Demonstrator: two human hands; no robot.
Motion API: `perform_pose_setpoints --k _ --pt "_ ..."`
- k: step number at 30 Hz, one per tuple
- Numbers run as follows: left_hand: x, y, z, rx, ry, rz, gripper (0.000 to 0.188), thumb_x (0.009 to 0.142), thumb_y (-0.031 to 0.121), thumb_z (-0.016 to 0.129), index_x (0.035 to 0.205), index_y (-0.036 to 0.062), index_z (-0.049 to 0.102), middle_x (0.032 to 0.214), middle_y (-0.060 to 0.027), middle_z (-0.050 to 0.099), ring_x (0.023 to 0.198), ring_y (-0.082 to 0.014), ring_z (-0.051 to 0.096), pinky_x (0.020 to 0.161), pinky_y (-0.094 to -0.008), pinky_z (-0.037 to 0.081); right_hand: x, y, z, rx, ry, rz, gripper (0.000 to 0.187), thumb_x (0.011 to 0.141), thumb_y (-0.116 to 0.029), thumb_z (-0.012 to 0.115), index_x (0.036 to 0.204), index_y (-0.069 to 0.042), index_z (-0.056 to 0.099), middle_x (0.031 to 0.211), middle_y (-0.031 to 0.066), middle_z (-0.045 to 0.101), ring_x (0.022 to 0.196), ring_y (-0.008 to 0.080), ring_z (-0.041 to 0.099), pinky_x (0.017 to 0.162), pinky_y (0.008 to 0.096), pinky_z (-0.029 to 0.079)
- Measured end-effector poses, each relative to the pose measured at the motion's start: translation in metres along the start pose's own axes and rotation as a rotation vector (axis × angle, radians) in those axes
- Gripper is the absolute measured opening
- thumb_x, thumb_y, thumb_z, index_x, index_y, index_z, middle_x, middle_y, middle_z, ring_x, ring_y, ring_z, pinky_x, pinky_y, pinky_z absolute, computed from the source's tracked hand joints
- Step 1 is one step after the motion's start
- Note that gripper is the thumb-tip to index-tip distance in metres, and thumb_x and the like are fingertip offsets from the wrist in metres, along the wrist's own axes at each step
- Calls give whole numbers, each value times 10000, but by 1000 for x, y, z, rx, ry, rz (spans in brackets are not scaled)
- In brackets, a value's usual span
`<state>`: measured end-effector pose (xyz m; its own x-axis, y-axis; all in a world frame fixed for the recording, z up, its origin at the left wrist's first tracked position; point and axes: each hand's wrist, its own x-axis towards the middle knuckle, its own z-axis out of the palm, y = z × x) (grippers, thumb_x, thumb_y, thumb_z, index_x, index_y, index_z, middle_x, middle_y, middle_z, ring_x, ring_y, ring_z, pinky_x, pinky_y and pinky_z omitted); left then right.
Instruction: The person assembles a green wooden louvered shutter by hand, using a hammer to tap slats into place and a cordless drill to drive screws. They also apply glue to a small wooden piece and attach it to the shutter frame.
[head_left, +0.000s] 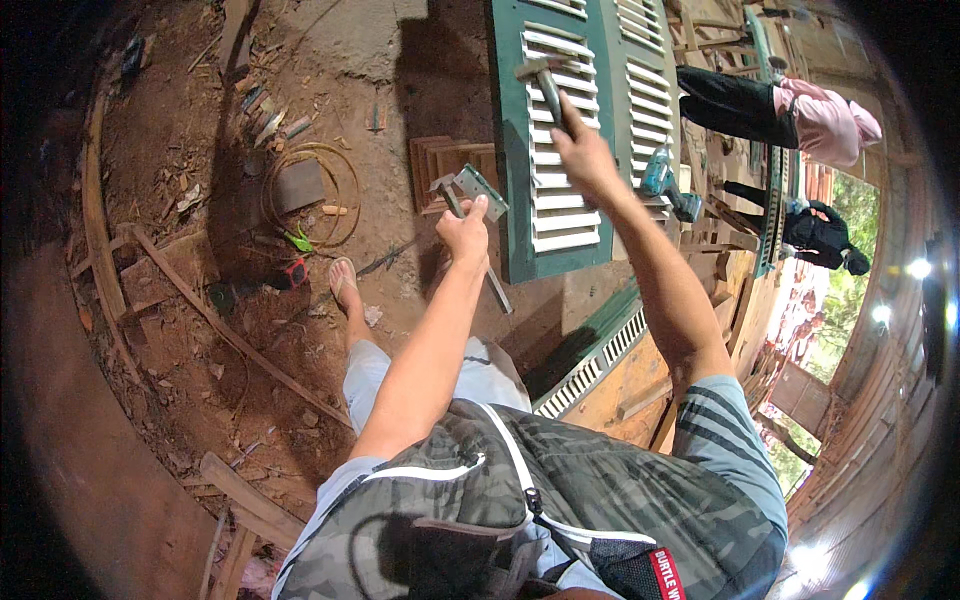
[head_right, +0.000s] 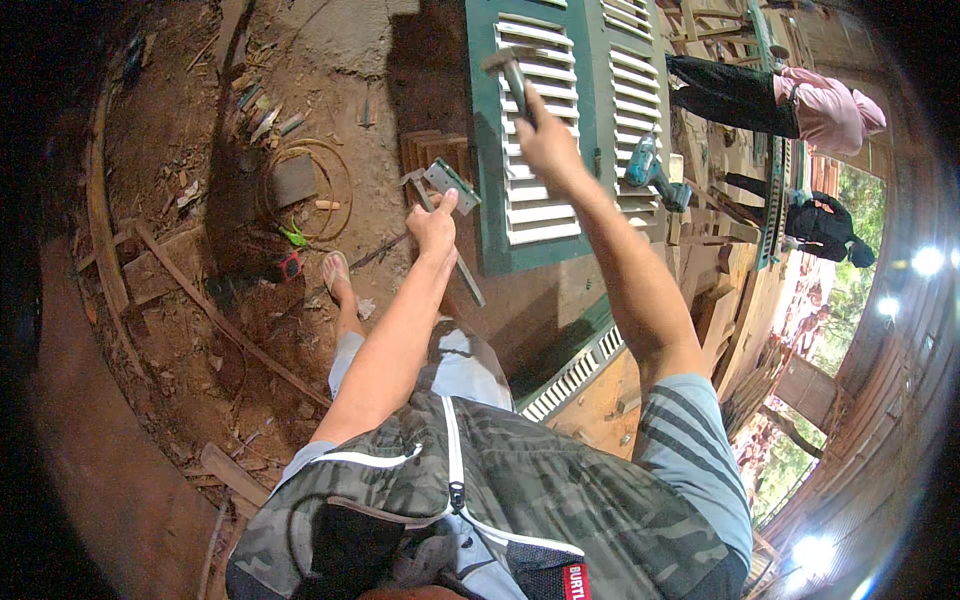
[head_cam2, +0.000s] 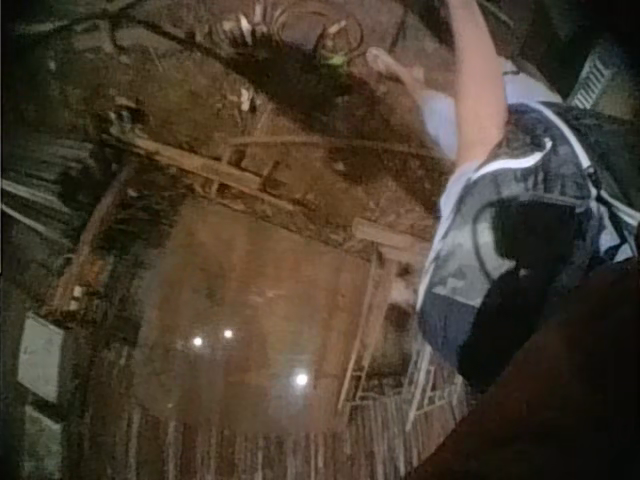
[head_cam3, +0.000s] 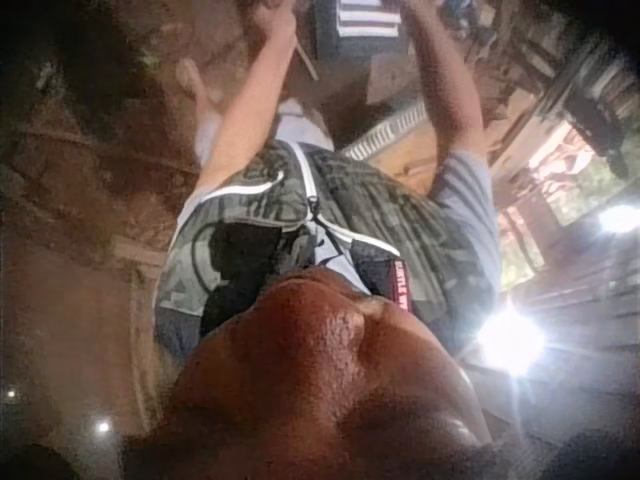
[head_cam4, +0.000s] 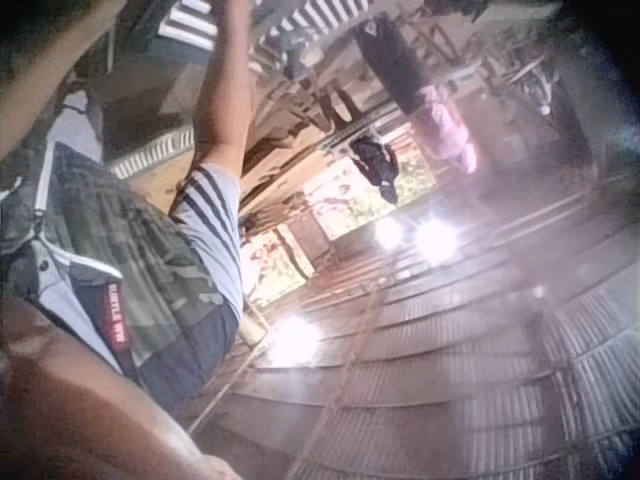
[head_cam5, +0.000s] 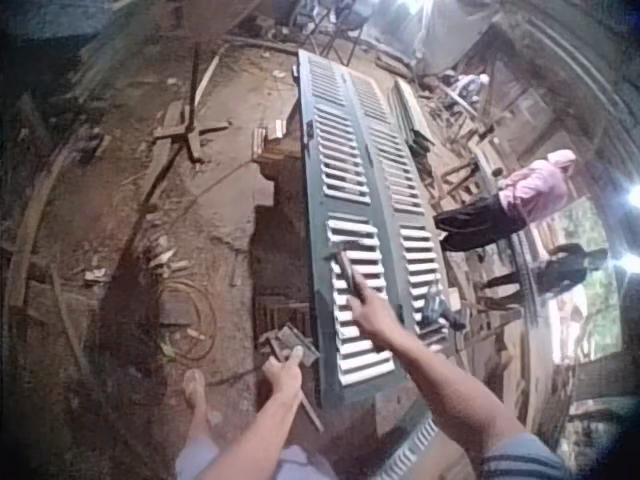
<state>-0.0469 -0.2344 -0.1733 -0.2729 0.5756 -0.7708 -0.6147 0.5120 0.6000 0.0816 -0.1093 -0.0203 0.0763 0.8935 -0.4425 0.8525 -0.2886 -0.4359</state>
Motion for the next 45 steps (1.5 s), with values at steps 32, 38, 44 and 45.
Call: perform_pose_setpoints --k 32,38,44,45 --pt "-27 -14 -21 136 24 -40 216 831 129 897 835 -15 736 890 -121 752 828 -232 681 820 -402 537 -21 61 18 -130 -169 -275 685 1002 -221 606 1654 -271 405 1154 302 734 1007 399 736 888 452 557" --pt "103 52 -75 338 283 218 369 805 118 891 1077 -41 700 1041 -135 742 945 -254 680 905 -420 531 -65 -14 -29 -15 -129 94 680 1021 -290 684 1648 -227 429 914 135 699 734 192 647 684 371 544" --pt "101 192 -168 482 65 314 231 850 143 894 950 6 738 939 -48 743 832 -157 667 785 -367 528 -171 53 52 320 -74 297 362 1033 -344 701 1134 3 706 708 18 593 652 95 555 584 322 465" --pt "99 200 -185 510 29 360 246 851 158 895 957 2 738 937 -50 742 831 -158 667 780 -368 529 -193 64 71 353 3 195 349 1028 -319 704 1138 13 701 741 25 607 695 104 545 632 326 473"
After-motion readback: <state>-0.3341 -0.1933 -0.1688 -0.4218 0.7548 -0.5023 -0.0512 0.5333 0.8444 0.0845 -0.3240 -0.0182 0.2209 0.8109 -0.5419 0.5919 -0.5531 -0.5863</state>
